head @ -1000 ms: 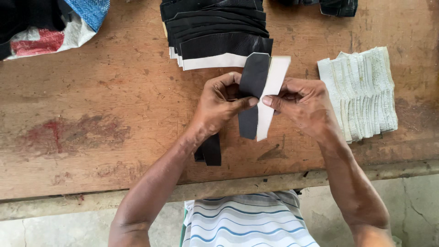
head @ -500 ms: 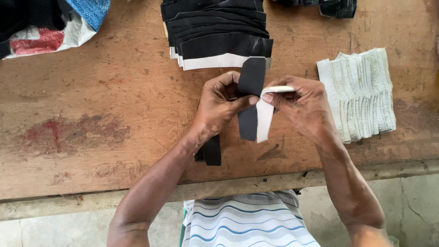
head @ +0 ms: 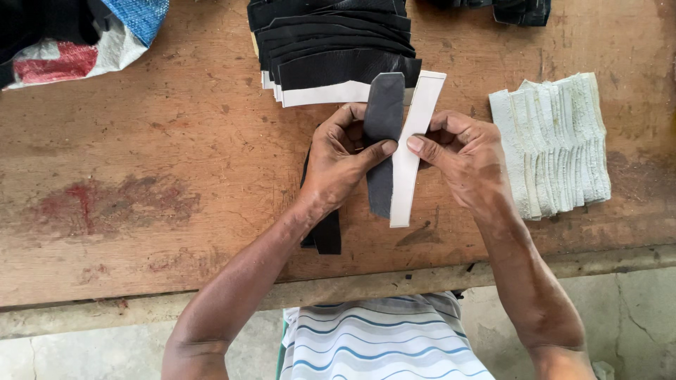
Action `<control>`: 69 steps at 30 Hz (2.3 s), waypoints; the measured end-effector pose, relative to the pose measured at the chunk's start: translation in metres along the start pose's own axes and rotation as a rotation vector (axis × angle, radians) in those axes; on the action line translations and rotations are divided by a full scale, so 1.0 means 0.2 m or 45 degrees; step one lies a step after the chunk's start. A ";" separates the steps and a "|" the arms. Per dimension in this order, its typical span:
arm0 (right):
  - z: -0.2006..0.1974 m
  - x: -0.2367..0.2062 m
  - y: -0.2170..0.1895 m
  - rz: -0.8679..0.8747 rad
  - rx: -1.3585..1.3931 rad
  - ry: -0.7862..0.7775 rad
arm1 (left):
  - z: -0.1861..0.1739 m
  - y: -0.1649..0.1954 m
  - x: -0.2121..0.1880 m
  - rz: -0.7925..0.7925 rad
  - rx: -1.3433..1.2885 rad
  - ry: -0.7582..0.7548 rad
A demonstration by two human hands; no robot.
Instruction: The person repeatedly picks a black rubber piece and a white fabric strip, aligns them edge-to-edge, and presses them together by hand. The person handles the pieces one at a time, flips them to check alignment, and places the joined pair back on the table.
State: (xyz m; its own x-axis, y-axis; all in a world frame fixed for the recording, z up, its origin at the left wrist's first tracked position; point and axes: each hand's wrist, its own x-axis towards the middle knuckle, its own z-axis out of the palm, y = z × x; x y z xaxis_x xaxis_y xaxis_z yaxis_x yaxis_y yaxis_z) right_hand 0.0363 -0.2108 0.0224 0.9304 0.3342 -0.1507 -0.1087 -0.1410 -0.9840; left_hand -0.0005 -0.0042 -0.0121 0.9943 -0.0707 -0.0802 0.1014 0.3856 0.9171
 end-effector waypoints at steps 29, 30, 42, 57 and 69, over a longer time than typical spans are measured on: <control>0.01 0.03 -0.09 0.063 -0.320 -0.002 | 0.00 0.02 0.01 -0.085 0.026 0.004; 0.01 0.03 -0.08 0.073 -0.308 0.001 | 0.00 0.01 0.01 -0.094 0.018 0.009; 0.01 0.03 -0.03 0.152 -0.181 -0.020 | 0.01 0.01 0.02 -0.050 0.221 -0.001; -0.03 0.01 0.01 0.037 -0.099 0.019 | 0.00 -0.02 0.02 -0.181 -0.067 -0.013; -0.04 0.02 0.02 0.020 -0.144 0.016 | 0.02 0.03 0.01 -0.089 0.203 -0.036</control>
State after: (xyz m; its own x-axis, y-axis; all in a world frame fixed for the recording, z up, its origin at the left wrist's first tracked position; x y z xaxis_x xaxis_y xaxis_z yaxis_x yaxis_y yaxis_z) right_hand 0.0415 -0.2170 0.0189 0.9332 0.3196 -0.1643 -0.0840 -0.2506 -0.9645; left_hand 0.0016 -0.0057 -0.0063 0.9834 -0.1188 -0.1372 0.1616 0.2282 0.9601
